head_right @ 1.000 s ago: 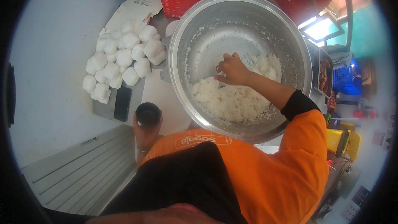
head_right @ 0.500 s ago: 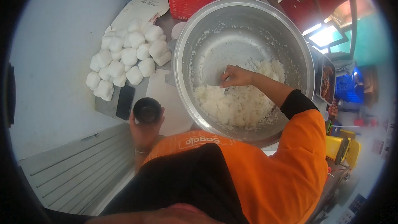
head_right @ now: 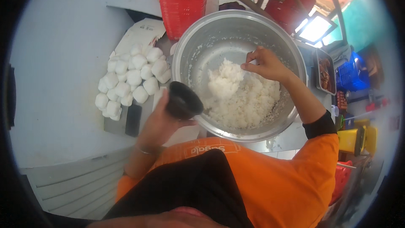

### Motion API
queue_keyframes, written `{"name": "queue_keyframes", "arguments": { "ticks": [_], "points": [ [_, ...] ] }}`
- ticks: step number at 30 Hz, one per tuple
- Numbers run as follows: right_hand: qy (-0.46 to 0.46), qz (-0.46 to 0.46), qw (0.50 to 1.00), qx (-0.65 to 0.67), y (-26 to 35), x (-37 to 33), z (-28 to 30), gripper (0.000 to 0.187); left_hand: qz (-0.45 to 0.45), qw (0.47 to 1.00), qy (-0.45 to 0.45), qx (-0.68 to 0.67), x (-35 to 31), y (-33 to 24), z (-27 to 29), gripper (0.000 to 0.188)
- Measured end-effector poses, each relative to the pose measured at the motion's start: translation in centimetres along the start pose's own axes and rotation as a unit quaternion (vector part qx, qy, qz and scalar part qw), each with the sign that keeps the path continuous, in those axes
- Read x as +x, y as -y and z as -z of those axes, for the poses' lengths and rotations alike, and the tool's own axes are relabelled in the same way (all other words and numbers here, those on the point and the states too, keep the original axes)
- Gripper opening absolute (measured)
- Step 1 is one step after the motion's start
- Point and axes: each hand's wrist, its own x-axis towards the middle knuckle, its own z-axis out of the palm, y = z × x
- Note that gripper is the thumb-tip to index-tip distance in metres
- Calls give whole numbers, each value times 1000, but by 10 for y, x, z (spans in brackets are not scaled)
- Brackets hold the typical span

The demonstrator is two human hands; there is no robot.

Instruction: The person scoops cooked rice from a large pot into a small bowl, turns it onto a piece of paper, and wraps the rice in the paper.

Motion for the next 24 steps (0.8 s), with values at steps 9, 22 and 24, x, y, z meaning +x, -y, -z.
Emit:
{"name": "queue_keyframes", "arguments": {
  "ticks": [9,22,24],
  "points": [
    [-279,67,900,-329,96,-91,-35,16,67,997,20,-22,88,30,-43,65],
    [-331,38,892,-305,80,-117,-72,27,-26,999,26,-18,106,26,-42,50],
    [-309,6,917,-251,72,-119,-59,17,-45,998,31,-9,103,25,-32,49]
  ]
}}
